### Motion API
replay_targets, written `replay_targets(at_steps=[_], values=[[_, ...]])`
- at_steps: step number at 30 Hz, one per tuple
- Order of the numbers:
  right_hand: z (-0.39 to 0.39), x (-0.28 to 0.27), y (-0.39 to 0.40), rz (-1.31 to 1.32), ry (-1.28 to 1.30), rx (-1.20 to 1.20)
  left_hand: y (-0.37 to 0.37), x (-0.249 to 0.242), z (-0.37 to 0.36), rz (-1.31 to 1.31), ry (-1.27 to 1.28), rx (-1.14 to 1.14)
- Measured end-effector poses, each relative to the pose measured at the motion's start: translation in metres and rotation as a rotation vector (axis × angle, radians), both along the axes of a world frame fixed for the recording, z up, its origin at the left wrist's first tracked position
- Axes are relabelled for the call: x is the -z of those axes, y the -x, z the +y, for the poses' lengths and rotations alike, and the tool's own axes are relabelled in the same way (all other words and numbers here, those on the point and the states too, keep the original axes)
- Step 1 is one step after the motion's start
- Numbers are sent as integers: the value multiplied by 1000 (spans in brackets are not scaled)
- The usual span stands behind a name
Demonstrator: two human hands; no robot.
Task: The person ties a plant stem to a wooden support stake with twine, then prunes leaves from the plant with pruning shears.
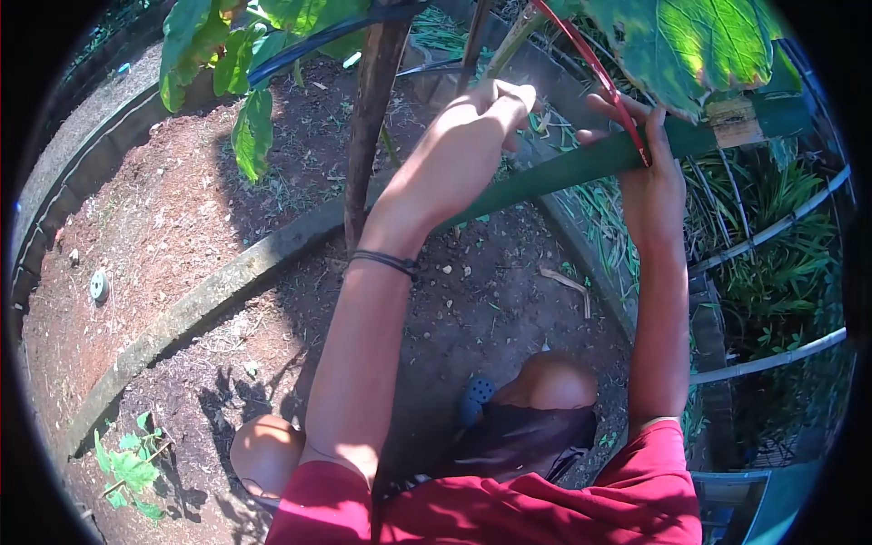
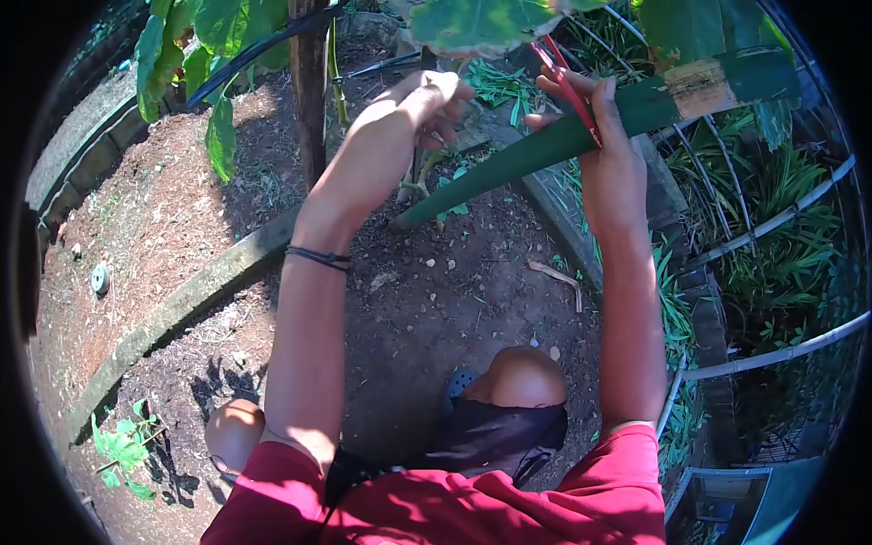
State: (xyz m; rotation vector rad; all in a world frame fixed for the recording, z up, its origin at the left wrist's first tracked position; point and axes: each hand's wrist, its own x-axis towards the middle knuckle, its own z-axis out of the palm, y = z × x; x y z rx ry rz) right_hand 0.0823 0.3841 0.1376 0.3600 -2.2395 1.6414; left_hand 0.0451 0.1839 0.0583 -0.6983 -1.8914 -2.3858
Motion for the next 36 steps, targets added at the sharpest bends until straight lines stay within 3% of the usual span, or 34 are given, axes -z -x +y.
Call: replay_targets(at_steps=[2,6,7,8,9,12,14,16,18,19,20,21,26,31,33,34,36], values=[[10,-3,1,-40,12,-58,-1,7,11,-204,232,-18],[16,-34,7,96,77,-161,16,52,39,-17,308,-46],[13,-43,9,92,77,-175,9,47,39,3,510,-140],[9,-53,12,101,122,13,6,48,44,-3,509,-151],[6,-64,13,111,167,203,5,50,51,-1,475,-67],[-3,-98,13,108,143,156,-5,51,75,-112,223,306],[-11,-106,14,114,54,192,-16,47,96,-46,-13,486],[-36,-102,12,153,62,437,-30,33,108,-72,-103,752],[-23,-106,16,68,60,377,-42,27,120,-26,-84,744],[-10,-106,17,38,-107,143,-46,26,125,26,-67,735],[1,-103,18,8,-274,-92,-49,27,128,26,-69,740],[2,-94,20,17,-249,-127,-50,29,132,-8,-50,716],[9,-37,10,-107,-430,120,-59,95,191,-95,-227,689],[22,26,1,-213,-390,104,-80,147,221,-235,-226,890],[32,43,-1,-462,-391,82,-103,161,232,-322,-263,926],[37,53,-3,-462,-387,84,-108,157,228,-406,-304,959],[46,74,-8,-615,-514,40,-109,162,228,-375,-158,987]])
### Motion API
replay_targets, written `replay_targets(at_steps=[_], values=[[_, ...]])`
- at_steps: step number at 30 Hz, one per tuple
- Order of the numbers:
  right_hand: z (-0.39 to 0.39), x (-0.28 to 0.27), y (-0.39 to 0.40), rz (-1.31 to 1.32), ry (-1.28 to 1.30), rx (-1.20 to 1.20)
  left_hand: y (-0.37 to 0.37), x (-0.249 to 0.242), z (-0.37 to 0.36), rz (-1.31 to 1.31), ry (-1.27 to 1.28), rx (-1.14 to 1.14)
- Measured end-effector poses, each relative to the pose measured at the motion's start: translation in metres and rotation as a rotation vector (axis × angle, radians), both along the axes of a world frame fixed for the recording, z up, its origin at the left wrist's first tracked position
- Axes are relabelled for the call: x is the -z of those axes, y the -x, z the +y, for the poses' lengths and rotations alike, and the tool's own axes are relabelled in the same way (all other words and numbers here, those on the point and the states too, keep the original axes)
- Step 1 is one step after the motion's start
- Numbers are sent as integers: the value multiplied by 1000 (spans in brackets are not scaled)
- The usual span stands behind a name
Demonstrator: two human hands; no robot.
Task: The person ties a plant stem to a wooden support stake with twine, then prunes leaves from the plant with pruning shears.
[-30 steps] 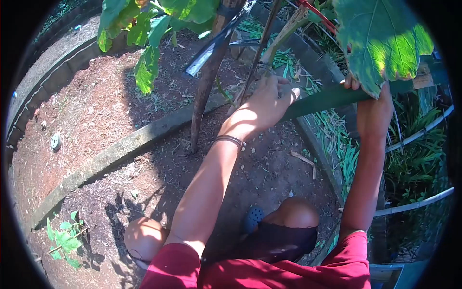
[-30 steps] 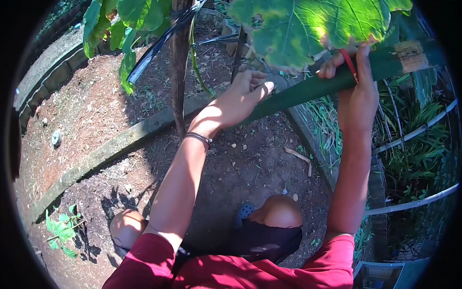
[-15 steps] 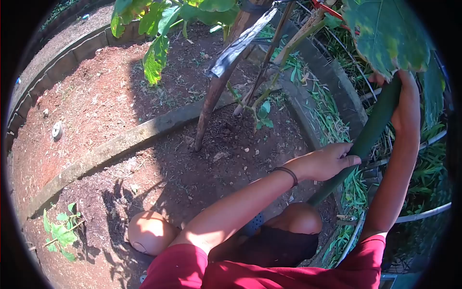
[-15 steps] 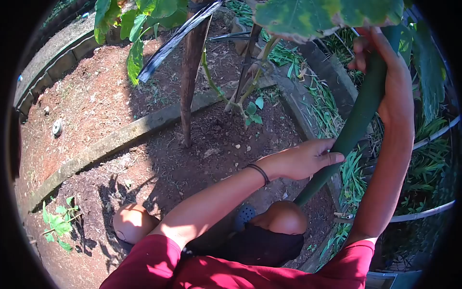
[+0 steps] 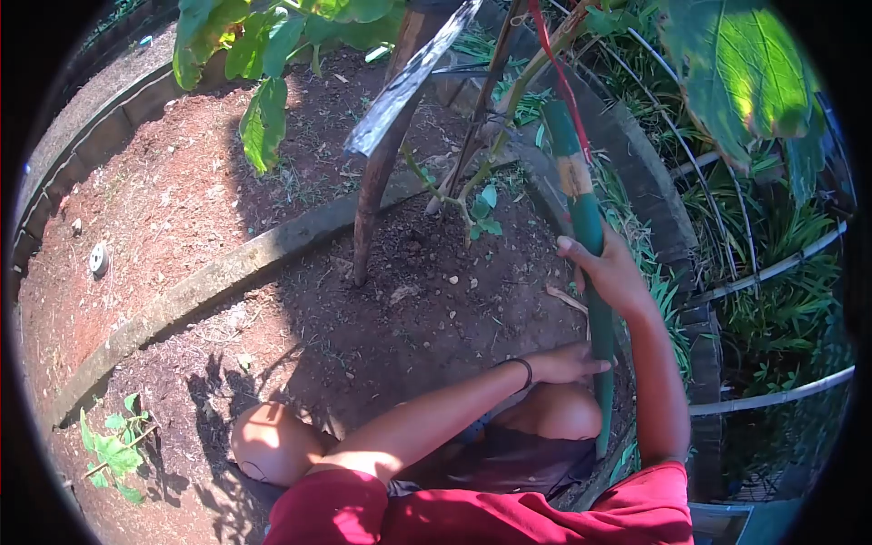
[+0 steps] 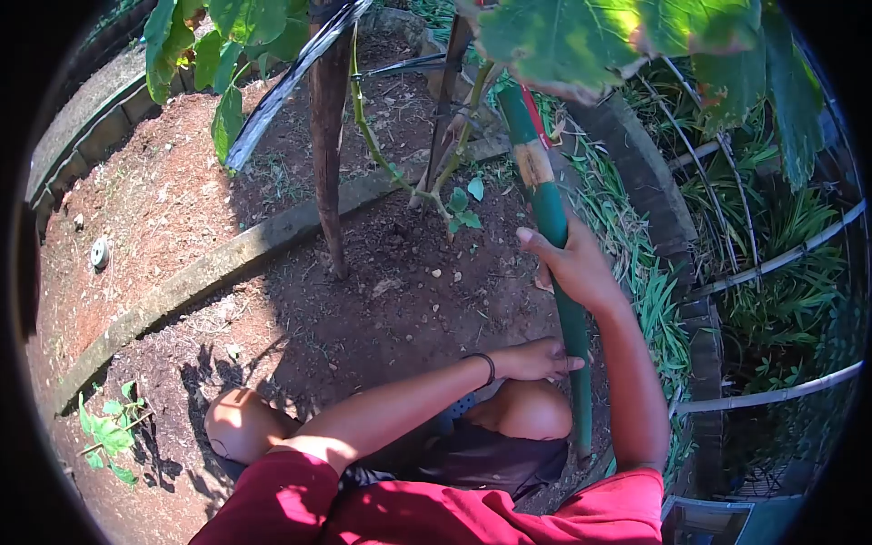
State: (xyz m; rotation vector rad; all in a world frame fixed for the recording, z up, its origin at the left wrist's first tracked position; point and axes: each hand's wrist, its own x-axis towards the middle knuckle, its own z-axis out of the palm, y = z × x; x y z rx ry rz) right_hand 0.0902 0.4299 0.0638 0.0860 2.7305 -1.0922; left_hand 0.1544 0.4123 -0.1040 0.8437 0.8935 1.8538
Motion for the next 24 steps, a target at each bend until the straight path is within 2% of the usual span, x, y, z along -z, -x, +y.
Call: replay_targets(at_steps=[2,3,4,6,7,9,11,12,13,14,16,18,20,22,23,24], values=[[12,21,-6,-169,73,45,-1,22,16,151,84,136],[18,32,-10,-209,73,53,10,10,3,357,219,207],[31,48,-11,-208,86,64,17,18,2,358,229,221],[65,85,-13,-288,-55,40,31,31,-5,680,289,146],[78,99,-18,-267,-104,38,41,14,-28,716,430,138],[111,135,-27,-304,-106,101,61,37,-32,632,554,59],[157,179,-37,-394,-149,181,86,31,-58,459,457,16],[183,204,-43,-447,-173,203,97,32,-66,467,470,25],[204,223,-49,-441,-156,207,106,33,-73,427,518,-76],[226,240,-54,-464,-241,237,115,34,-78,386,562,-179],[269,275,-53,-487,-311,269,122,6,-99,313,573,-163],[300,307,-54,-486,-620,205,126,-3,-108,241,587,-138],[305,304,-30,-449,-770,104,128,0,-108,121,540,-164],[245,246,8,-291,-816,317,128,6,-105,118,567,-153],[244,253,32,-96,-729,337,127,10,-103,123,582,-146],[221,229,58,-10,-617,266,127,13,-101,129,595,-138]])
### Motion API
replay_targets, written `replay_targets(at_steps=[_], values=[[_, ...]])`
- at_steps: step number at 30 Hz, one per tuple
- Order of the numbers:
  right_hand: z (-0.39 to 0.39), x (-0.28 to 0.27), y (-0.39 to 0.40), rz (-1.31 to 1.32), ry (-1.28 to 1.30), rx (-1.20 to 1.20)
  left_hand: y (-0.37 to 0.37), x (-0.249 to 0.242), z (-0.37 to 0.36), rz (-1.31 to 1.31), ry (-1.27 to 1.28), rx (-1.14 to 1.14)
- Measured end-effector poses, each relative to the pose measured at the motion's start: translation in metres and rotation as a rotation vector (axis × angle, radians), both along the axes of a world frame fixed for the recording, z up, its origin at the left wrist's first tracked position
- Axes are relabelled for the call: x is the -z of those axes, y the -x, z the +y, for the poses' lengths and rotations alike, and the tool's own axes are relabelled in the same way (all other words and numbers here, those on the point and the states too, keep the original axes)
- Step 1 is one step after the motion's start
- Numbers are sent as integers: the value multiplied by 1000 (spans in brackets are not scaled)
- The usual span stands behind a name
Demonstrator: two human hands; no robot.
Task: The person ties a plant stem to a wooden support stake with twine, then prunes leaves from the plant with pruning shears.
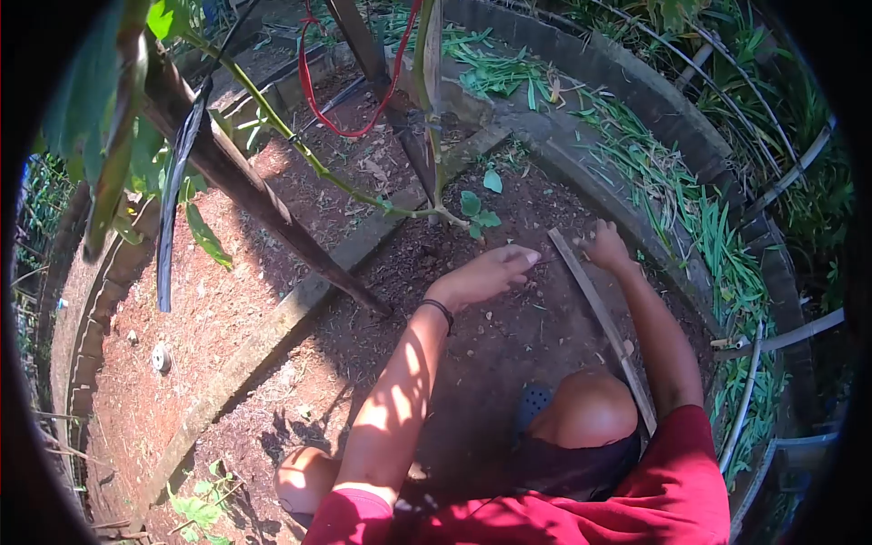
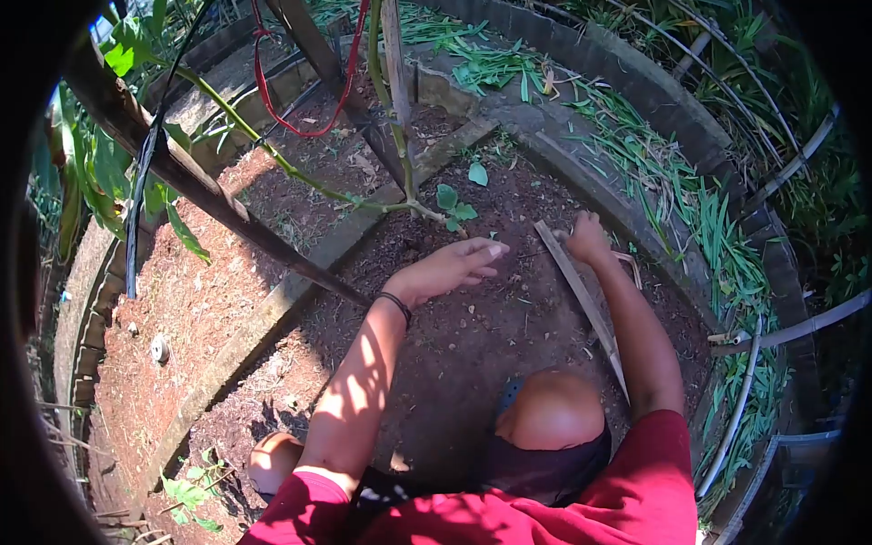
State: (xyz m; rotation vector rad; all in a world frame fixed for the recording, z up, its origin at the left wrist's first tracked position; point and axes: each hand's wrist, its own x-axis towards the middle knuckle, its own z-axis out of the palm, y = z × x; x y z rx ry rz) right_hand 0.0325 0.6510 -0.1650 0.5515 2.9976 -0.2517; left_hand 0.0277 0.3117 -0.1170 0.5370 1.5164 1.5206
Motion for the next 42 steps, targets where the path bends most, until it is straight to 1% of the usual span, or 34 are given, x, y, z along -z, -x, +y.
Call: replay_targets(at_steps=[1,2,3,5,6,7,8,10,11,13,17,19,20,22,23,24,26,28,29,30,31,32,34,35,37,38,40,42], values=[[-13,-10,28,58,80,-63,0,2,1,-1,13,3],[-33,-30,50,115,230,-114,0,4,1,14,61,0],[-44,-36,76,231,216,-209,-1,8,2,26,108,-1],[-77,-62,119,352,351,-297,-1,21,3,59,133,-15],[-88,-65,143,422,444,-349,0,26,5,96,146,-30],[-106,-77,158,443,539,-382,0,30,7,99,152,-34],[-125,-87,165,444,547,-389,-2,34,8,134,148,-32],[-157,-111,172,568,574,-444,-7,36,10,171,149,-33],[-171,-123,171,573,580,-452,-7,34,9,184,171,-22],[-194,-139,165,602,759,-405,-6,29,5,233,189,-23],[-195,-126,177,574,673,-473,7,32,-5,220,141,-69],[-198,-117,181,360,693,-530,13,24,-14,162,139,-104],[-202,-111,184,356,692,-534,17,22,-19,159,137,-109],[-211,-96,182,156,930,-587,23,-1,-36,112,-34,-374],[-217,-95,183,105,864,-611,31,-9,-46,176,-25,-500],[-224,-94,181,98,866,-604,40,-17,-58,241,-14,-625],[-240,-101,179,-37,806,-580,50,-43,-79,331,14,-854],[-240,-90,186,-56,846,-544,76,-39,-94,601,103,-1031],[-238,-84,192,-84,922,-529,81,-36,-98,597,103,-1034],[-238,-82,193,-110,998,-515,84,-35,-101,778,258,-1130],[-237,-80,193,-113,993,-522,87,-36,-102,959,417,-1222],[-237,-78,192,-141,1021,-514,95,-32,-99,959,415,-1234],[-236,-82,183,-159,1054,-499,106,-29,-84,1239,367,-1219],[-234,-84,179,-131,1068,-533,115,-29,-82,1240,364,-1217],[-235,-78,175,-109,1094,-569,109,-60,-88,930,426,-897],[-235,-74,175,-91,1119,-554,106,-66,-89,931,433,-896],[-234,-69,178,-70,1136,-549,101,-73,-88,1111,508,-1014],[-230,-64,176,19,1125,-531,97,-78,-86,1136,532,-1019]])
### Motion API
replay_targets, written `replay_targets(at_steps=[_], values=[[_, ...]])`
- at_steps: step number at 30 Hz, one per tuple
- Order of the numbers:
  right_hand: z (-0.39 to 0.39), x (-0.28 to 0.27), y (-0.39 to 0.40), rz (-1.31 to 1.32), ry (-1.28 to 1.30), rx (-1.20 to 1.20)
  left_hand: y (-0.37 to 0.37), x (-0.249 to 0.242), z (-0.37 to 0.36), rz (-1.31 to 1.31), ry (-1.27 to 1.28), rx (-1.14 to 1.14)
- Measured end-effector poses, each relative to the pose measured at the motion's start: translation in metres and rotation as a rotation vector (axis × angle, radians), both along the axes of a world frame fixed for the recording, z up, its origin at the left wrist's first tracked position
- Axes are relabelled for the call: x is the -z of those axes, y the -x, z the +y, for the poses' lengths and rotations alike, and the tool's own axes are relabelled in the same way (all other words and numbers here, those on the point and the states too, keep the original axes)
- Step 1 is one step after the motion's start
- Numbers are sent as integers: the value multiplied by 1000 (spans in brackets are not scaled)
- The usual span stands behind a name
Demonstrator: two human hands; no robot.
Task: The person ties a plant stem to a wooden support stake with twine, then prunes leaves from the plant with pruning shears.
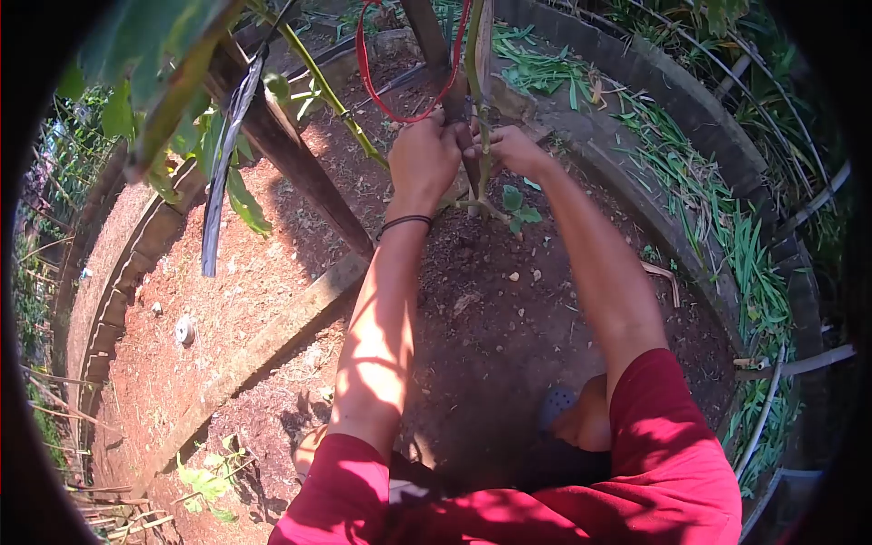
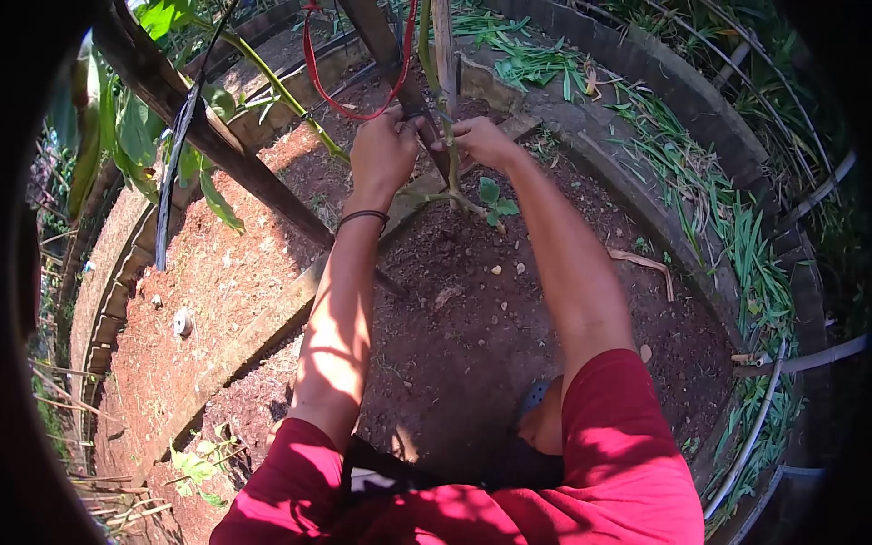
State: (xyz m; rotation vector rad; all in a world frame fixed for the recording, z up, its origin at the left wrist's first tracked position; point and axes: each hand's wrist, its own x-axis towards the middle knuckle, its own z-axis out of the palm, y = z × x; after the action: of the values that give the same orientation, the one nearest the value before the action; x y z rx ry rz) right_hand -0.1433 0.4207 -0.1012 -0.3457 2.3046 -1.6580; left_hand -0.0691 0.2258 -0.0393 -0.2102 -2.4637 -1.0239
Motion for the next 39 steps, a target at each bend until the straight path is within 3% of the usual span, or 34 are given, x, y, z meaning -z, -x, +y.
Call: replay_targets(at_steps=[7,8,11,12,14,18,19,21,23,26,27,28,30,31,32,34,35,38,39], values=[[2,7,-2,35,87,45,5,7,-2,122,-59,0],[1,8,-1,51,118,49,13,18,-1,234,-30,-40],[-6,12,-3,66,233,90,12,18,3,169,-116,-68],[-5,15,-1,57,226,96,10,17,7,159,-122,-64],[-3,21,3,27,195,152,8,17,14,183,-372,-5],[-10,2,-15,55,191,164,9,20,18,236,-423,-39],[-7,3,-11,21,48,184,13,23,24,209,-429,-29],[-10,12,-7,41,110,166,13,18,24,199,-427,-29],[-16,17,-4,69,174,130,-5,-2,20,25,-501,-50],[-14,-10,-10,44,195,144,25,27,16,163,-573,-11],[-14,-7,-10,85,121,147,26,16,14,200,-562,-3],[-13,-4,-14,105,44,155,18,11,16,76,-580,-40],[-12,-4,-9,75,98,110,9,3,13,-42,-537,-79],[14,23,34,278,19,-295,15,9,9,-13,-493,-45],[9,13,27,291,22,-300,22,14,4,20,-451,-13],[-7,-26,-11,228,-86,195,10,-12,-5,-287,-540,88],[-4,-45,-19,52,-57,157,7,-19,-8,-267,-512,108],[10,-39,-7,81,0,171,13,-15,-18,-215,-506,207],[9,-59,-22,51,-109,160,15,-12,-21,-207,-491,202]])
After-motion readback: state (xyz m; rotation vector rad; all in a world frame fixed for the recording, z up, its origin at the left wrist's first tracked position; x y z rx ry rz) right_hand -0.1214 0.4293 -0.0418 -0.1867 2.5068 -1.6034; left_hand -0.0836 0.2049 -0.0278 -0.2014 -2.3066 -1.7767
